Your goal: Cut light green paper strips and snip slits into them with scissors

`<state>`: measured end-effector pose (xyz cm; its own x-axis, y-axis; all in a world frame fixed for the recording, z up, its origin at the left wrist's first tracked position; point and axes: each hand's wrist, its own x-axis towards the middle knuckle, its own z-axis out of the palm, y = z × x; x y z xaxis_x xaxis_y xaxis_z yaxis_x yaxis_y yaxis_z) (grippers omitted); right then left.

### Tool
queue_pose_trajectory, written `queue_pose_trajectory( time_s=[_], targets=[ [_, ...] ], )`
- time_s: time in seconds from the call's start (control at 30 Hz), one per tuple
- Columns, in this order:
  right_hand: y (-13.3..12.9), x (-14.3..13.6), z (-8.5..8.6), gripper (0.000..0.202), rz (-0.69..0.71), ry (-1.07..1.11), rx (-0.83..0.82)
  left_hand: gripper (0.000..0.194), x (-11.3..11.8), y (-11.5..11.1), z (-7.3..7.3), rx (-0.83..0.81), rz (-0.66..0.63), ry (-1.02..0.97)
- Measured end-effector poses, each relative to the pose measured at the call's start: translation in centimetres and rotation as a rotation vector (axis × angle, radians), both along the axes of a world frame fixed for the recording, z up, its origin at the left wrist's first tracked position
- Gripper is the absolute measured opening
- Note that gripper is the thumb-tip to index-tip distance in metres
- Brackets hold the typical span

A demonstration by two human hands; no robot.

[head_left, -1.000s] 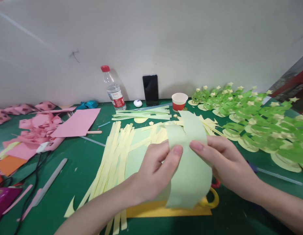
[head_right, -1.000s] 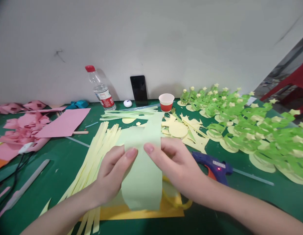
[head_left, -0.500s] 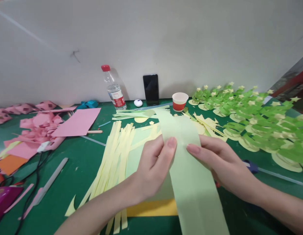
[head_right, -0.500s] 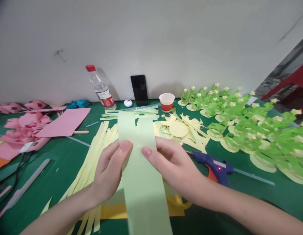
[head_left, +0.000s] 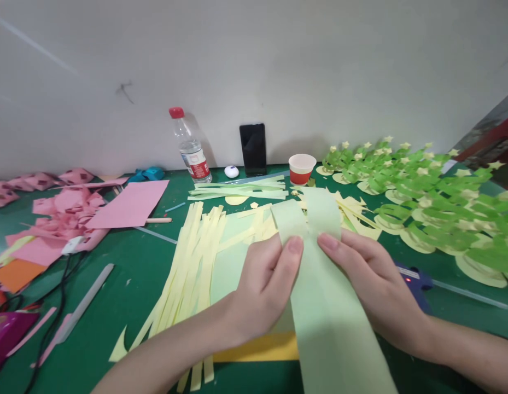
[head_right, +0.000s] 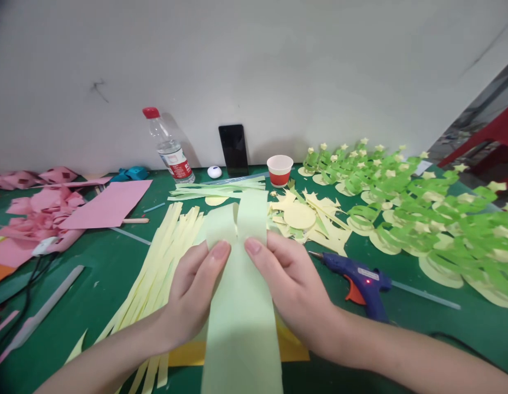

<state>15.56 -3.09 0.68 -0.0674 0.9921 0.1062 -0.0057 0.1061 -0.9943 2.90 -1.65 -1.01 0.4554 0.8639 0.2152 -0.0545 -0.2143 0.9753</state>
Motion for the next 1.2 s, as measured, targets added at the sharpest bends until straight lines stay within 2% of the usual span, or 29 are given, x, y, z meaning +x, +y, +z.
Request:
queue_pose_trajectory(
  time_s=[0.27, 0.43, 0.67, 0.8, 1.07, 1.2],
  targets=[
    [-0.2, -0.2, -0.2, 0.03, 0.014, 0.097, -0.071, 0.036, -0.1, -0.1, -0.3, -0.013, 0.042, 0.021],
    [0.2, 0.2, -0.2, 0.022, 0.109, 0.106, -0.028, 0.03, -0.1, 0.2, 0.2, -0.02, 0.048, -0.066],
    [0.7, 1.1, -0.2, 0.025, 0.092, 0.059, 0.037, 0.037, -0.4, 0.7, 0.2, 0.152, 0.001, 0.032],
    [0.6, 1.2, -0.3, 0.034, 0.169, -0.035, 0.076, 0.037, -0.3, 0.2, 0.0, 0.048, 0.012, 0.018],
    [0.1, 0.3, -0.6, 0.041, 0.0, 0.017, 0.025, 0.036, -0.1, -0.3, -0.3, -0.079, -0.027, -0.065],
    [0.2, 0.5, -0.6, 0.035, 0.11, 0.079, 0.012, 0.033, 0.0, -0.2, 0.2, -0.078, 0.009, -0.109]
  ],
)
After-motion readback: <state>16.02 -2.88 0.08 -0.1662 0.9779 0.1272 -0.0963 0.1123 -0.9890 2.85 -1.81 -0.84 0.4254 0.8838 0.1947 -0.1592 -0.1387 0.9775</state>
